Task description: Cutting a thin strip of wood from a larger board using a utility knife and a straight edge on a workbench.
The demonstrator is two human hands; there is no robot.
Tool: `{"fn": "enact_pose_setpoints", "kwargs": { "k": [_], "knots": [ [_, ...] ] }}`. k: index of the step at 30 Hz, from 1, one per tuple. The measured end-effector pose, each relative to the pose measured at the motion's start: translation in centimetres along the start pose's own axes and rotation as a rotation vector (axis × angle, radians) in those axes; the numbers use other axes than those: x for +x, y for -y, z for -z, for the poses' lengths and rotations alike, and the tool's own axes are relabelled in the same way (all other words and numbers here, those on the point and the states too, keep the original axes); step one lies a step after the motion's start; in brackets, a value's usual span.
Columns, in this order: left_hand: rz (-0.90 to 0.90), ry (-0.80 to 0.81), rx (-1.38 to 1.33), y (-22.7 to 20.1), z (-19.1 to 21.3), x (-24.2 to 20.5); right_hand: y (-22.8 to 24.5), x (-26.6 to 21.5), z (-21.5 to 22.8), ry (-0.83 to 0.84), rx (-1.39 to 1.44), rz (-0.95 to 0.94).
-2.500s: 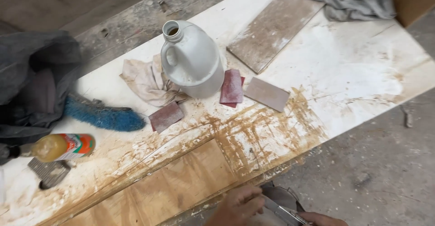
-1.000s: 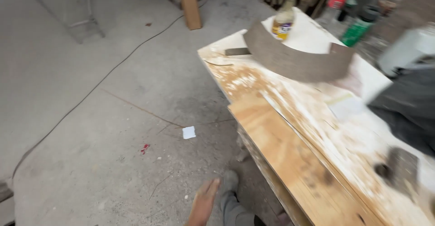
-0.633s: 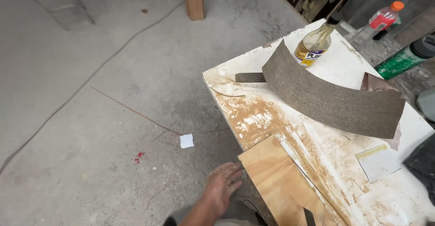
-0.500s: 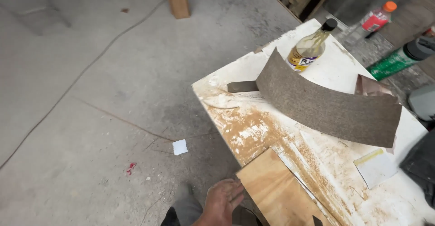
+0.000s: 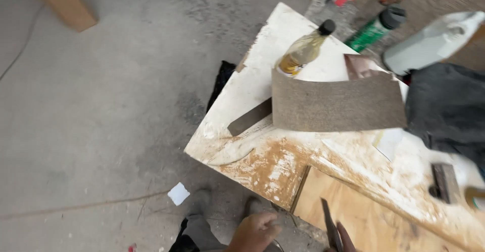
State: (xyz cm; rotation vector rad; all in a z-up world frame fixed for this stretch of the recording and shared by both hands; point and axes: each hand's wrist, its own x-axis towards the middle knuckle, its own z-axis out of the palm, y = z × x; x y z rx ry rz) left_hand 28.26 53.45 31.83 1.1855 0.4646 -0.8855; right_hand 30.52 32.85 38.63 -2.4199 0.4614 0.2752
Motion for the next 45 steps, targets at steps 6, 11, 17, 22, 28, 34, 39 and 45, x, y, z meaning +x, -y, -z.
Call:
{"fn": "enact_pose_setpoints", "kwargs": {
  "k": [6, 11, 17, 22, 28, 34, 39, 45],
  "knots": [
    [-0.473, -0.077, 0.499, 0.1, 1.1, 1.4, -0.7, 2.6, -1.5, 0.017, -0.107, -0.166],
    [-0.58, -0.315, 0.565, -4.1, 3.5, 1.1, -8.0, 3.9, -6.1, -0.205, -0.236, 0.187],
    [-0.661, -0.204, 0.787, -11.5, 5.7, 4.3, -7.1, 4.2, -8.3, -0.243, -0.063, 0.323],
    [-0.784, 0.128, 0.837, -17.4, 4.3, 8.4, -7.1, 5.6, -12.7, -0.445, -0.169, 0.337],
    [-0.568, 0.238, 1.05, -19.6, 3.7, 14.3, -5.8, 5.4, -15.3, -0.503, -0.323, 0.223],
    [-1.03, 0.133, 1.422, -19.7, 2.8, 19.6, 0.1, 4.2, -13.6, -0.447, -0.42, 0.076],
    [-0.749, 0.299, 1.826, -22.0, 0.8, 21.0, 2.8, 4.1, -12.1, -0.375, -0.489, 0.006],
    [-0.578, 0.328, 1.904, -22.6, -0.1, 20.9, 5.3, 4.2, -11.1, -0.084, -0.549, -0.172]
  ]
}}
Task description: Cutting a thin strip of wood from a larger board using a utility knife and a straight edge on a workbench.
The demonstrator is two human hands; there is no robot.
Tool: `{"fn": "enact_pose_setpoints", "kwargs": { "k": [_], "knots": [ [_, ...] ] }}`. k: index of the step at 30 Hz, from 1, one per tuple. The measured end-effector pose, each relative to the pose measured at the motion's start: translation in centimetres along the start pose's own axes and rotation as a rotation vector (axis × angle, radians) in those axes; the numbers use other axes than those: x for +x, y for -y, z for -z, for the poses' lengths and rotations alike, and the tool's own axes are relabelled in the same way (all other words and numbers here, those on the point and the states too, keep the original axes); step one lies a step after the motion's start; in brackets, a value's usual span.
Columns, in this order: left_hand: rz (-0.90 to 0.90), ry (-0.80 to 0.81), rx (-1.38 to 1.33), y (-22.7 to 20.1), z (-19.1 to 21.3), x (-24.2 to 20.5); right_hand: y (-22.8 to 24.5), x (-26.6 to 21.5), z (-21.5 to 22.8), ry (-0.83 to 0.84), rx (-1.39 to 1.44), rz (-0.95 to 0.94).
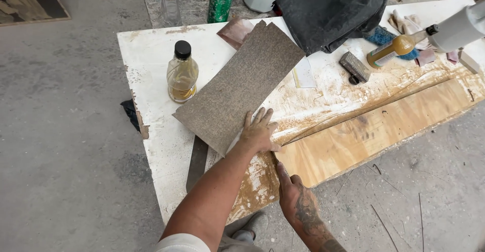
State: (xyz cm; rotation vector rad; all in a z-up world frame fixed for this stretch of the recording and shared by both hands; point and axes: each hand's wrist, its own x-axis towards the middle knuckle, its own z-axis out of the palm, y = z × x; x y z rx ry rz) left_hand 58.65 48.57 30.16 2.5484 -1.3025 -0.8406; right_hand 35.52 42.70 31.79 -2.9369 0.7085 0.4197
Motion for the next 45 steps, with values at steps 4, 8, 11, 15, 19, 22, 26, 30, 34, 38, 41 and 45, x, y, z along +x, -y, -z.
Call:
{"fn": "enact_pose_setpoints", "kwargs": {
  "k": [4, 8, 11, 15, 19, 22, 26, 30, 34, 38, 41, 45],
  "knots": [
    [0.021, 0.015, -0.008, -0.3, 0.6, -0.6, -0.2, -0.2, 1.2, 0.062, -0.059, 0.076],
    [0.043, 0.038, 0.013, -0.8, 1.6, -1.2, 0.9, -1.3, 4.0, 0.253, -0.044, -0.017],
    [0.015, 0.006, 0.008, -0.5, 1.0, -1.2, 2.7, -3.2, 8.1, 0.422, -0.048, -0.053],
    [0.011, -0.011, -0.002, -0.2, 0.4, -0.5, -0.3, -5.0, 4.9, 0.477, -0.144, -0.068],
    [0.044, 0.026, 0.016, -0.4, 0.7, -0.4, -5.3, -5.2, -1.2, 0.135, -0.107, -0.024],
    [0.053, 0.03, -0.009, -0.3, 0.9, -0.3, -2.0, -3.7, 3.0, -0.003, 0.049, 0.043],
    [0.084, 0.015, -0.073, -0.9, 0.7, -0.4, -2.4, -0.1, -0.9, -0.144, 0.069, 0.089],
    [0.073, -0.029, -0.093, -0.9, -0.1, -0.1, -1.8, 0.8, -1.3, -0.11, 0.095, 0.072],
    [0.092, 0.006, -0.07, -0.6, 0.3, -0.1, -1.6, 0.8, -1.3, -0.164, -0.015, 0.157],
    [0.088, 0.046, -0.061, -0.7, 0.8, -0.4, 1.3, -1.8, 6.5, 0.292, -0.023, -0.002],
    [0.052, -0.042, -0.031, -0.4, 0.4, -0.5, -1.4, -3.6, 5.6, 0.322, 0.008, 0.025],
    [0.092, 0.03, -0.071, -1.0, 1.4, -1.1, -3.2, -2.3, 2.5, 0.022, 0.018, 0.072]
  ]
}}
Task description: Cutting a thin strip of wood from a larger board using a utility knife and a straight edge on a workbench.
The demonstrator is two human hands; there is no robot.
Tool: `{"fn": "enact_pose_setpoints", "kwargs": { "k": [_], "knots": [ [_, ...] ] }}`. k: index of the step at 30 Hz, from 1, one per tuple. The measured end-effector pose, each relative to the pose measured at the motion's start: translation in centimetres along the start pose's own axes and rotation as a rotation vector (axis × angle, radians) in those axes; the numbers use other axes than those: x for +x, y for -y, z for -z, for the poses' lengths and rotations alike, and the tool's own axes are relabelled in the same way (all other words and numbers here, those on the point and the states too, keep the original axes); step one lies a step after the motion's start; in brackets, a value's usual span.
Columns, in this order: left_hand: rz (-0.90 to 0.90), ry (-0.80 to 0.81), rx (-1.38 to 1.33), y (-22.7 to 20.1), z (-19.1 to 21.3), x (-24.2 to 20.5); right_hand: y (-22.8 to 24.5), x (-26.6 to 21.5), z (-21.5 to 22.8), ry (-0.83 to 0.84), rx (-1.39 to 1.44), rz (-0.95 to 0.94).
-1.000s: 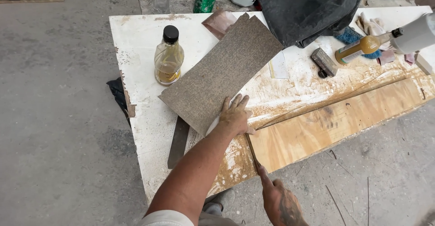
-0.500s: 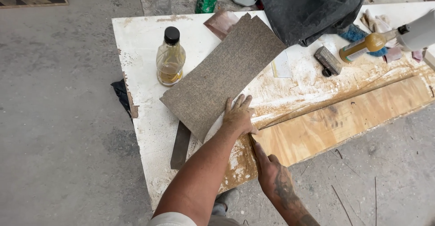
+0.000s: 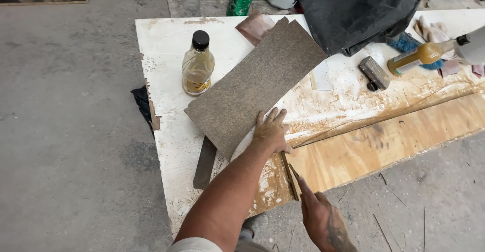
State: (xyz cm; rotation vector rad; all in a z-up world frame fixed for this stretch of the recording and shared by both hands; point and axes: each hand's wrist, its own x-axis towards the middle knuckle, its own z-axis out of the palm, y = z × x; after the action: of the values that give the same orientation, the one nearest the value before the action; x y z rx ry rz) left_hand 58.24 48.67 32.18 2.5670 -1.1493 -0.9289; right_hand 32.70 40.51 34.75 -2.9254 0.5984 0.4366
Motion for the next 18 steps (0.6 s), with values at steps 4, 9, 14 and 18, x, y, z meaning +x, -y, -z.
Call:
{"fn": "enact_pose_setpoints", "kwargs": {
  "k": [4, 9, 14, 18],
  "knots": [
    [-0.022, -0.046, -0.022, 0.1, -1.0, 0.6, 4.1, 2.5, 2.8, 0.11, 0.032, -0.073],
    [0.0, 0.001, -0.009, 0.3, -0.3, 0.8, 3.7, 4.1, 0.6, 0.015, 0.002, -0.017],
    [0.0, -0.029, -0.018, 0.2, -1.0, 0.7, 4.3, 3.6, 1.0, 0.078, -0.119, -0.015],
    [-0.025, -0.088, -0.023, 0.2, -0.8, 0.7, 4.0, 2.6, 1.9, 0.055, -0.075, 0.116]
  ]
}}
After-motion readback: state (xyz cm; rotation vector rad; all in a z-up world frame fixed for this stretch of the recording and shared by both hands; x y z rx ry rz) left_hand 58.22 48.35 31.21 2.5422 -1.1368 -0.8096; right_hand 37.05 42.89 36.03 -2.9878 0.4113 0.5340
